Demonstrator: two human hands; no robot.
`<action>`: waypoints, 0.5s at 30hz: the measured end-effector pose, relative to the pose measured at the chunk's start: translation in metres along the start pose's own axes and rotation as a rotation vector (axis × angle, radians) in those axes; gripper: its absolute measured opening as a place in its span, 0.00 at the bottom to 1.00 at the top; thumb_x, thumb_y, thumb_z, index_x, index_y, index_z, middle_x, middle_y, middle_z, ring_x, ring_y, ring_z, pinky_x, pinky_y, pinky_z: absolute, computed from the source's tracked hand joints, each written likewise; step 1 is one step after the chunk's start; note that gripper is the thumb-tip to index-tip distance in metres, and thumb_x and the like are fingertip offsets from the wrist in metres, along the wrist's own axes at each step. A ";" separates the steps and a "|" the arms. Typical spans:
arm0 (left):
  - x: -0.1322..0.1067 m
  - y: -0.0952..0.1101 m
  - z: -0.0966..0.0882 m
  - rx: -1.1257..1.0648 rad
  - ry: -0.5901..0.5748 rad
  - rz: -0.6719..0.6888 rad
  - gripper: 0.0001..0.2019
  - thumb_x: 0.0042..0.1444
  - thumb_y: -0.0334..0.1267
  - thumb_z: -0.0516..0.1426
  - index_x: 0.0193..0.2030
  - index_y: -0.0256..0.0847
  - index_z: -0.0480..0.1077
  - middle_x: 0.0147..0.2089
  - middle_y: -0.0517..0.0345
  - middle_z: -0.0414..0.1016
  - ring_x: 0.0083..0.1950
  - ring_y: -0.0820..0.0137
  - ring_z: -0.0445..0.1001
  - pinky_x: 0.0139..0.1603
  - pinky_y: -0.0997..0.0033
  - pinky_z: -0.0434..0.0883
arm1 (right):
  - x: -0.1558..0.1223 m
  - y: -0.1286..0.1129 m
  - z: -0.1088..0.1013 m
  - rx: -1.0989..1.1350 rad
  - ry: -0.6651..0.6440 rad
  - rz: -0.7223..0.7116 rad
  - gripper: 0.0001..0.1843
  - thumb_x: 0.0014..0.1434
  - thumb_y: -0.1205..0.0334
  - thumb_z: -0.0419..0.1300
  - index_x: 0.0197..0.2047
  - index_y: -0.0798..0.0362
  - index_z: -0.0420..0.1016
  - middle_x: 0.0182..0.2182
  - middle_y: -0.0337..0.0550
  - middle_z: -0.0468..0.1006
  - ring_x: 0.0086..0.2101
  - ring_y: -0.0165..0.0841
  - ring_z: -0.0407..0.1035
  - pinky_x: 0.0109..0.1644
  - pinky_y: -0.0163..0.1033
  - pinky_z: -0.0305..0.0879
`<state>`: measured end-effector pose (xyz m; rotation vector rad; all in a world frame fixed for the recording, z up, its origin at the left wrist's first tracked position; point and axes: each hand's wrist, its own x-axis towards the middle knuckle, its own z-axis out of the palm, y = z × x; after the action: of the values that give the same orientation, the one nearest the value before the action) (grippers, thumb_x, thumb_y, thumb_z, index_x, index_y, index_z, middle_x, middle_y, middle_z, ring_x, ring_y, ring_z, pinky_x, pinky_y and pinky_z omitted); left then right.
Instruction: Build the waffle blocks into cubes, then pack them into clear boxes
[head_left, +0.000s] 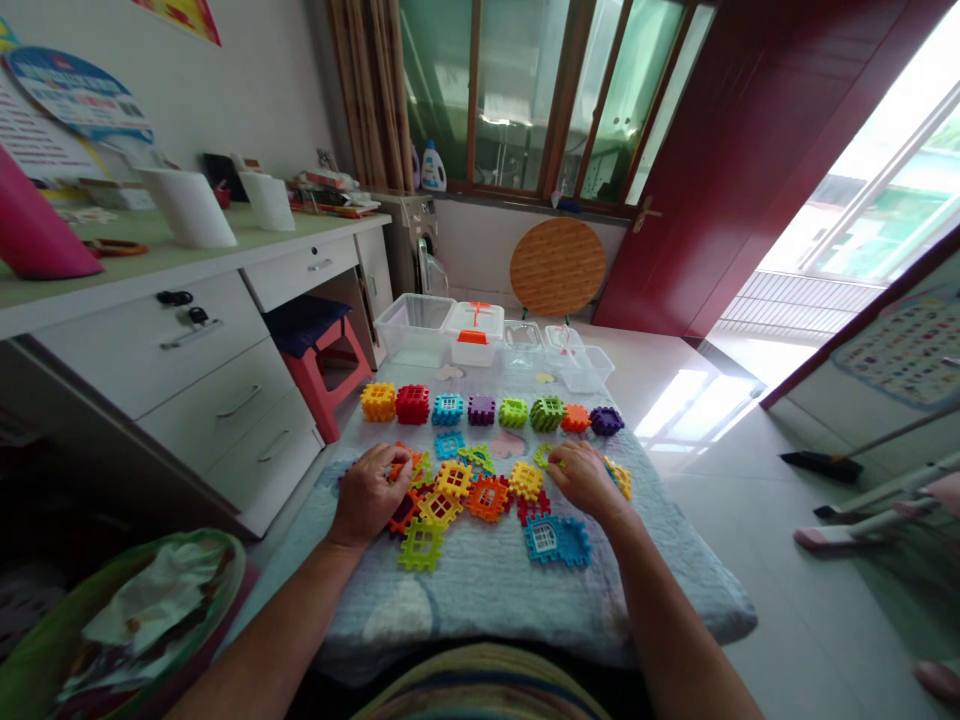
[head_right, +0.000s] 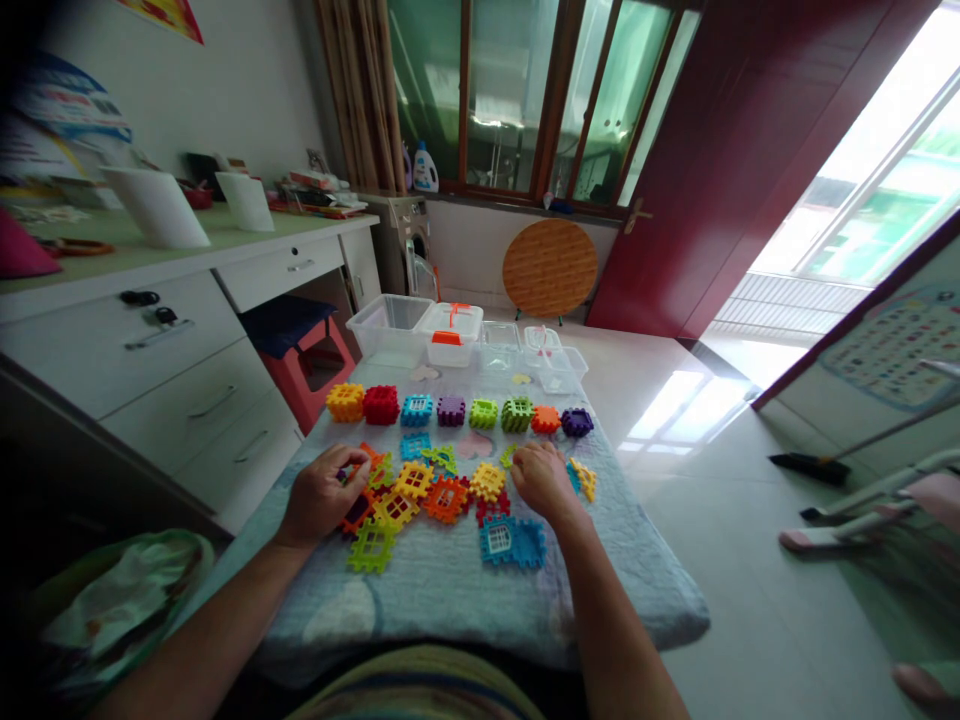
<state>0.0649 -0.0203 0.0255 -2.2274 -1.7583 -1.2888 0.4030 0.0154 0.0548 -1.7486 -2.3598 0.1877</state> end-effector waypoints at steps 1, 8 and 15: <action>0.000 0.001 0.000 -0.002 0.001 0.002 0.06 0.58 0.37 0.53 0.31 0.40 0.68 0.31 0.57 0.73 0.35 0.68 0.73 0.39 0.70 0.68 | 0.001 0.003 -0.001 0.025 0.022 -0.008 0.10 0.60 0.63 0.53 0.34 0.52 0.76 0.35 0.44 0.77 0.40 0.36 0.67 0.47 0.39 0.56; 0.000 0.001 -0.001 -0.012 0.002 -0.009 0.06 0.57 0.37 0.53 0.31 0.41 0.68 0.31 0.58 0.73 0.35 0.68 0.73 0.40 0.70 0.69 | 0.036 0.021 -0.022 0.105 0.263 0.017 0.19 0.56 0.63 0.57 0.52 0.52 0.71 0.49 0.48 0.75 0.50 0.41 0.65 0.55 0.45 0.58; -0.001 -0.002 -0.001 0.005 -0.011 -0.029 0.07 0.58 0.38 0.53 0.32 0.41 0.68 0.32 0.58 0.72 0.36 0.68 0.73 0.40 0.70 0.69 | 0.097 0.031 -0.045 -0.061 -0.139 -0.002 0.47 0.45 0.62 0.67 0.67 0.53 0.55 0.65 0.54 0.59 0.61 0.49 0.54 0.60 0.50 0.56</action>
<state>0.0632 -0.0209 0.0243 -2.2192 -1.8019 -1.2775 0.4150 0.1163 0.0996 -1.8164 -2.4883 0.2469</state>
